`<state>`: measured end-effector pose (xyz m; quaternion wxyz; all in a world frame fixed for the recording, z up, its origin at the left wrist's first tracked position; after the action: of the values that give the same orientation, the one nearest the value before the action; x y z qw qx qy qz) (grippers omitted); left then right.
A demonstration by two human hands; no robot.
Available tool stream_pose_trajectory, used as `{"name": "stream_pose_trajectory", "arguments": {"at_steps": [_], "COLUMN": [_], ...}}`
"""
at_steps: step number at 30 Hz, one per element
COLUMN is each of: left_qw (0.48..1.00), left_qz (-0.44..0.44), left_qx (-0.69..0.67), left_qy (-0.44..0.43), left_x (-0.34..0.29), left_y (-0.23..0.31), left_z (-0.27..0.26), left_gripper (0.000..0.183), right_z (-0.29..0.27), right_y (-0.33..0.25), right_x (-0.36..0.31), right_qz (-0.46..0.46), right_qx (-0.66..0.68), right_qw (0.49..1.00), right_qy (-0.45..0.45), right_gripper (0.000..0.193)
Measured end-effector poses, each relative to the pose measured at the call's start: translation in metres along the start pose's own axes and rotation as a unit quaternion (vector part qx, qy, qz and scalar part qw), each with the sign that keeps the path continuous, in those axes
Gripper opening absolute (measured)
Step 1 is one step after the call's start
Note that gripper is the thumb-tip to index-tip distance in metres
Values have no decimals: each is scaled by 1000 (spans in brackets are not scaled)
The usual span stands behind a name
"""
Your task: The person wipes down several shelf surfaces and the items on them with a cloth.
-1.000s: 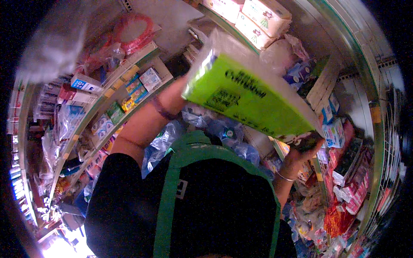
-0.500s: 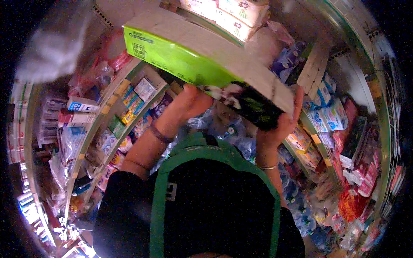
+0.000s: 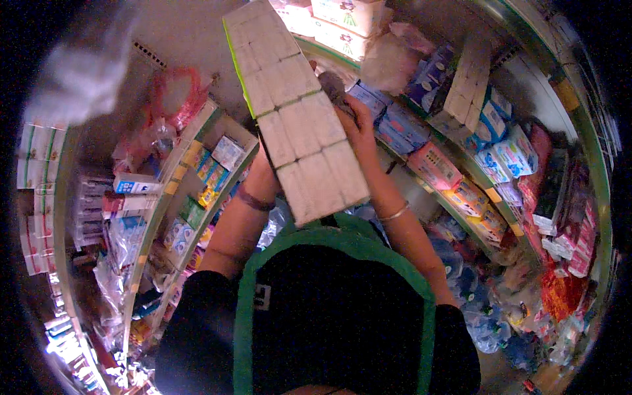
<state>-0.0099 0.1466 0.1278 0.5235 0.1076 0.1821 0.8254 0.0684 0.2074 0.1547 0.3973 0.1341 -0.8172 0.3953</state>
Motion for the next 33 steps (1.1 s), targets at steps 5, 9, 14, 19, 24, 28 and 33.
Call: {"name": "stream_pose_trajectory", "arguments": {"at_steps": [5,9,14,19,24,28,33], "left_qw": [994,994,994,990,990,992,997], "left_qz": [-41,-27,-15,-47,-41,-34,25], "left_qx": [62,66,88,101,120,106,63], "left_qy": [-77,-80,-70,-81,-67,-67,-38], "left_x": [3,-7,-19,-5,-17,-11,-8], "left_y": [-6,4,10,-9,-8,-6,34], "left_z": [36,41,44,37,47,45,31], "left_gripper": [52,50,53,55,57,59,62], "right_z": [-37,-76,-36,-32,-93,-95,-22], "right_y": [50,53,-69,-86,-38,-30,-93], "right_x": [-15,-29,25,65,127,129,88], "right_qz": [151,273,-37,-218,-149,-92,-176], "right_qx": [121,317,130,-35,-51,20,41], "right_qw": [967,826,985,974,966,971,983], "right_qy": [169,377,103,53,207,219,-10], "right_gripper": [39,42,57,58,48,48,43]}}
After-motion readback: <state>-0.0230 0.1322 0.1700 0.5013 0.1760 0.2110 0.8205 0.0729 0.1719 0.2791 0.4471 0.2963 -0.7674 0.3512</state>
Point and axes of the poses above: each hand's wrist, its own x-axis towards the middle knuckle, its own z-axis out of the palm, y = z × x, the point moved 10 cm from there along x, towards the middle knuckle, and after that the axes turned 11 degrees about -z, right-handed, at the moved point
